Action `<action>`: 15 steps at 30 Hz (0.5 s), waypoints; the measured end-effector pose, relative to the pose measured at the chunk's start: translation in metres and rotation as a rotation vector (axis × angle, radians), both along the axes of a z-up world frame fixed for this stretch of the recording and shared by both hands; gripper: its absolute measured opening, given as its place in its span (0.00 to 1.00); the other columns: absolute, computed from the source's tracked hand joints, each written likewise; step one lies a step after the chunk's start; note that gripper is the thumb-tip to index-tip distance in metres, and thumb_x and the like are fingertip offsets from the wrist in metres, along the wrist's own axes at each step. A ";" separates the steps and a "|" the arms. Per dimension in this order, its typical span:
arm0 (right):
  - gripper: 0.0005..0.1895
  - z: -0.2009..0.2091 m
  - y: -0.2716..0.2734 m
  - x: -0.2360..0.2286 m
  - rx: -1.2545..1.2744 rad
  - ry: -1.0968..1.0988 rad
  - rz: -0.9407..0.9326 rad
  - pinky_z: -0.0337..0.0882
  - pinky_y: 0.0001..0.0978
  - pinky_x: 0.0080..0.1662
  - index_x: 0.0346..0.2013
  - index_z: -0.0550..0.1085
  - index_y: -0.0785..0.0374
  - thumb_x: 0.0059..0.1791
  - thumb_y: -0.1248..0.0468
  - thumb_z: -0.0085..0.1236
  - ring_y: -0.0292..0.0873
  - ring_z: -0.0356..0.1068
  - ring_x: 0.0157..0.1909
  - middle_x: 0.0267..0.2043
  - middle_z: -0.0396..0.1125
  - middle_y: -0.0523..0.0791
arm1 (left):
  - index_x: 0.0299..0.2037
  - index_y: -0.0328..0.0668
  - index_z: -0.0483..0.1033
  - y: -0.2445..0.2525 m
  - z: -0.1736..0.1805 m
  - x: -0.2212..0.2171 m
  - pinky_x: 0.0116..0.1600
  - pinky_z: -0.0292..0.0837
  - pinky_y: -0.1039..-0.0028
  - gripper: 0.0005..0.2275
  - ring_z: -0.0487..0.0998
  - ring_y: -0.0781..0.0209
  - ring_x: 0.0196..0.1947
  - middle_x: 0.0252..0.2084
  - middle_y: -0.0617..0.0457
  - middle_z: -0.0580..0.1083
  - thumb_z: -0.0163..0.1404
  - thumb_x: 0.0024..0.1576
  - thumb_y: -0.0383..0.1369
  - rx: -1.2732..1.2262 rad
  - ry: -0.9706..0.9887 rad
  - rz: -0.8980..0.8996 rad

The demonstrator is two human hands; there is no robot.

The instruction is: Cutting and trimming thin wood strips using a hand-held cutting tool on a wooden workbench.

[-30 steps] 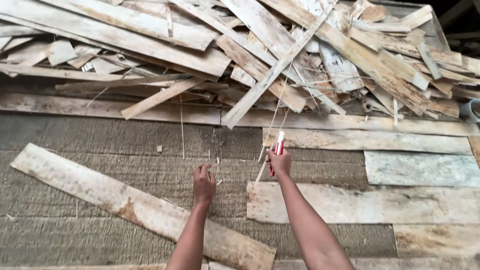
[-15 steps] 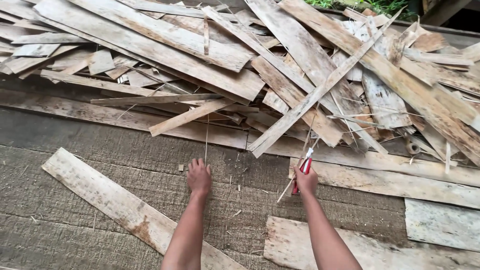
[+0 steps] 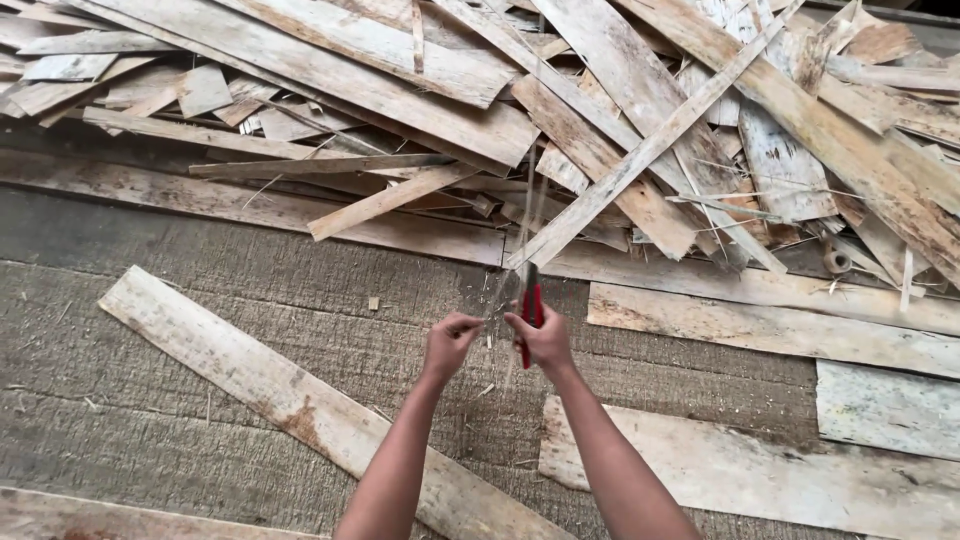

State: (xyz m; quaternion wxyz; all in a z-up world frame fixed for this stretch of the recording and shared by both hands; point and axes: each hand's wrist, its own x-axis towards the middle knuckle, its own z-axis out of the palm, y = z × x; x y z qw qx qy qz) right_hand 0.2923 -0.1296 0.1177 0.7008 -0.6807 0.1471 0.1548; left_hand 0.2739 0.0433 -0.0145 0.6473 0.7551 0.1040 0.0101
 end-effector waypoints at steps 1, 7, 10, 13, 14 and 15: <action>0.19 -0.009 0.004 0.003 -0.002 -0.001 0.002 0.73 0.28 0.22 0.46 0.75 0.72 0.45 0.66 0.71 0.37 0.65 0.20 0.23 0.66 0.45 | 0.34 0.51 0.87 -0.002 0.010 -0.006 0.43 0.78 0.74 0.08 0.82 0.62 0.38 0.35 0.54 0.80 0.62 0.51 0.23 -0.002 -0.001 0.002; 0.11 -0.001 0.020 0.025 -0.139 0.013 0.140 0.69 0.31 0.17 0.29 0.75 0.65 0.46 0.62 0.69 0.41 0.66 0.12 0.13 0.65 0.48 | 0.39 0.39 0.86 0.020 0.027 -0.015 0.39 0.79 0.79 0.08 0.82 0.64 0.36 0.39 0.47 0.81 0.62 0.52 0.20 -0.159 0.011 -0.149; 0.18 0.083 0.016 0.071 -0.306 -0.008 0.197 0.71 0.36 0.29 0.31 0.76 0.61 0.45 0.50 0.70 0.44 0.69 0.23 0.22 0.69 0.48 | 0.45 0.50 0.85 0.063 0.011 -0.003 0.42 0.81 0.71 0.08 0.83 0.58 0.41 0.44 0.50 0.80 0.62 0.56 0.31 0.019 0.049 -0.023; 0.47 0.101 -0.022 0.143 -0.358 -0.036 0.035 0.75 0.44 0.23 0.27 0.72 0.67 0.49 0.23 0.33 0.52 0.69 0.15 0.16 0.65 0.55 | 0.55 0.40 0.77 0.108 0.002 -0.003 0.49 0.79 0.63 0.16 0.81 0.46 0.45 0.48 0.41 0.75 0.59 0.57 0.29 0.234 0.182 0.222; 0.40 0.097 -0.033 0.163 -0.235 -0.053 -0.086 0.76 0.32 0.24 0.45 0.67 0.69 0.49 0.30 0.48 0.42 0.68 0.20 0.32 0.64 0.53 | 0.56 0.40 0.75 0.121 0.002 -0.004 0.51 0.79 0.62 0.18 0.80 0.45 0.48 0.48 0.43 0.73 0.60 0.55 0.29 0.382 0.194 0.293; 0.45 0.094 -0.045 0.183 -0.112 -0.071 -0.211 0.77 0.20 0.25 0.63 0.62 0.72 0.50 0.38 0.63 0.32 0.67 0.25 0.47 0.64 0.51 | 0.57 0.40 0.73 0.133 0.002 -0.002 0.53 0.79 0.61 0.20 0.78 0.44 0.50 0.48 0.45 0.71 0.62 0.54 0.29 0.528 0.203 0.360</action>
